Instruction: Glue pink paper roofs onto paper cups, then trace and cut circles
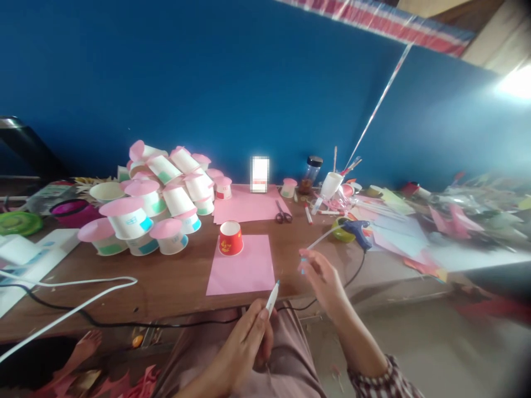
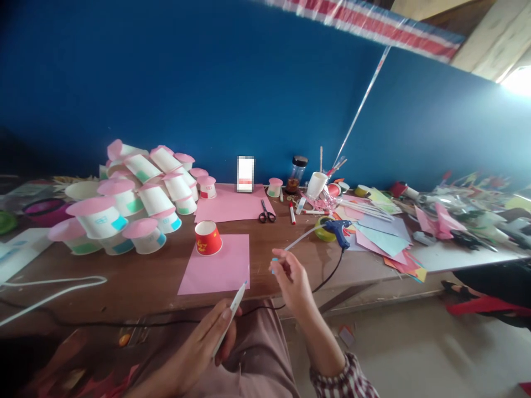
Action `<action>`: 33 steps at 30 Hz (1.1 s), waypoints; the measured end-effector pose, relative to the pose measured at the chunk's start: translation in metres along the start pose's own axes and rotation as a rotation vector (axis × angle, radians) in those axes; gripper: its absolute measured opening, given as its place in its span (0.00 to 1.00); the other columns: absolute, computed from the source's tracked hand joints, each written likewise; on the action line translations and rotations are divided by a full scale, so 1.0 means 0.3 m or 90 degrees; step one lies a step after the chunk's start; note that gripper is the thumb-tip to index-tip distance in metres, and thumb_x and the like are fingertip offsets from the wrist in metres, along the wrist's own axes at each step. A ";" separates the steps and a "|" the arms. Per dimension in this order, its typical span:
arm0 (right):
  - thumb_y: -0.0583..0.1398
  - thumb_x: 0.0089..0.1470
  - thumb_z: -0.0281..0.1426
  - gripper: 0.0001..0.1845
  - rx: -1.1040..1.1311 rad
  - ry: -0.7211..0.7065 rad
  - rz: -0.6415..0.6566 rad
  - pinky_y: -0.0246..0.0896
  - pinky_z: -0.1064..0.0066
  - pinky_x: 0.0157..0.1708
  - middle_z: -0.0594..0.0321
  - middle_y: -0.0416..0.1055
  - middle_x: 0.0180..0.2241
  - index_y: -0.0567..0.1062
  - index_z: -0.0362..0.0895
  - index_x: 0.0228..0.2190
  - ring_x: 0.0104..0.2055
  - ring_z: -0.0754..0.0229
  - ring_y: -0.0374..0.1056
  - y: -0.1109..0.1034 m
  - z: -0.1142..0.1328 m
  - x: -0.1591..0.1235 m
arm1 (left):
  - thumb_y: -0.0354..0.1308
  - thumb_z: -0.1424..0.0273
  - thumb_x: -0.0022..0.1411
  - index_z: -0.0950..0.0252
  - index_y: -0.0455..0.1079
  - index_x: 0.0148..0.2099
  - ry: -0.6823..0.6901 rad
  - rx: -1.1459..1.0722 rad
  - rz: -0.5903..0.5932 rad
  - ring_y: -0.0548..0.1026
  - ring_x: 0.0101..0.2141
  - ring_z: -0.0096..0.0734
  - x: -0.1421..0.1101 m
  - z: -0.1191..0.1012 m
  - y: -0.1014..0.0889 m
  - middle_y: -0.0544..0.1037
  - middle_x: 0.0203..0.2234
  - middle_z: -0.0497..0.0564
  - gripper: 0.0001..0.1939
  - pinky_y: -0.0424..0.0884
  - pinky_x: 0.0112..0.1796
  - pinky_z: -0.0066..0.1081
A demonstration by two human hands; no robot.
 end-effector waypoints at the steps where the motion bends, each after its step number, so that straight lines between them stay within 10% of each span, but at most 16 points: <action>1: 0.57 0.54 0.38 0.15 -0.061 -0.026 0.029 0.60 0.70 0.30 0.62 0.73 0.27 0.70 0.42 0.41 0.29 0.60 0.68 0.018 -0.007 0.020 | 0.39 0.51 0.65 0.65 0.61 0.43 -0.012 -0.017 0.000 0.62 0.19 0.25 0.001 0.003 -0.001 0.66 0.17 0.43 0.22 0.61 0.25 0.27; 10: 0.56 0.57 0.35 0.09 -0.696 -0.060 0.125 0.59 0.70 0.34 0.58 0.76 0.35 0.70 0.46 0.39 0.39 0.54 0.72 0.119 0.026 0.263 | 0.50 0.51 0.60 0.67 0.68 0.39 -0.017 -0.019 -0.039 0.67 0.31 0.28 0.000 -0.006 -0.051 0.70 0.29 0.50 0.23 0.64 0.33 0.27; 21: 0.55 0.59 0.33 0.14 -0.787 0.044 0.128 0.64 0.66 0.37 0.48 0.76 0.39 0.71 0.40 0.44 0.44 0.49 0.72 0.105 -0.010 0.450 | 0.59 0.57 0.56 0.67 0.74 0.40 -0.001 -0.024 -0.049 0.70 0.34 0.31 0.009 0.007 -0.071 0.75 0.32 0.52 0.18 0.64 0.38 0.29; 33: 0.53 0.60 0.35 0.17 -0.760 -0.089 0.116 0.62 0.64 0.43 0.52 0.71 0.46 0.68 0.44 0.49 0.47 0.51 0.69 0.046 0.031 0.331 | 0.64 0.57 0.51 0.65 0.74 0.40 -0.034 -0.192 -0.087 0.69 0.33 0.28 0.014 -0.004 -0.088 0.75 0.32 0.50 0.19 0.64 0.36 0.27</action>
Point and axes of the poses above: each hand's wrist, its own x-axis towards the middle knuckle, its own y-axis out of the palm, z = x × y, the point moved 1 cm from there along x, towards the middle knuckle
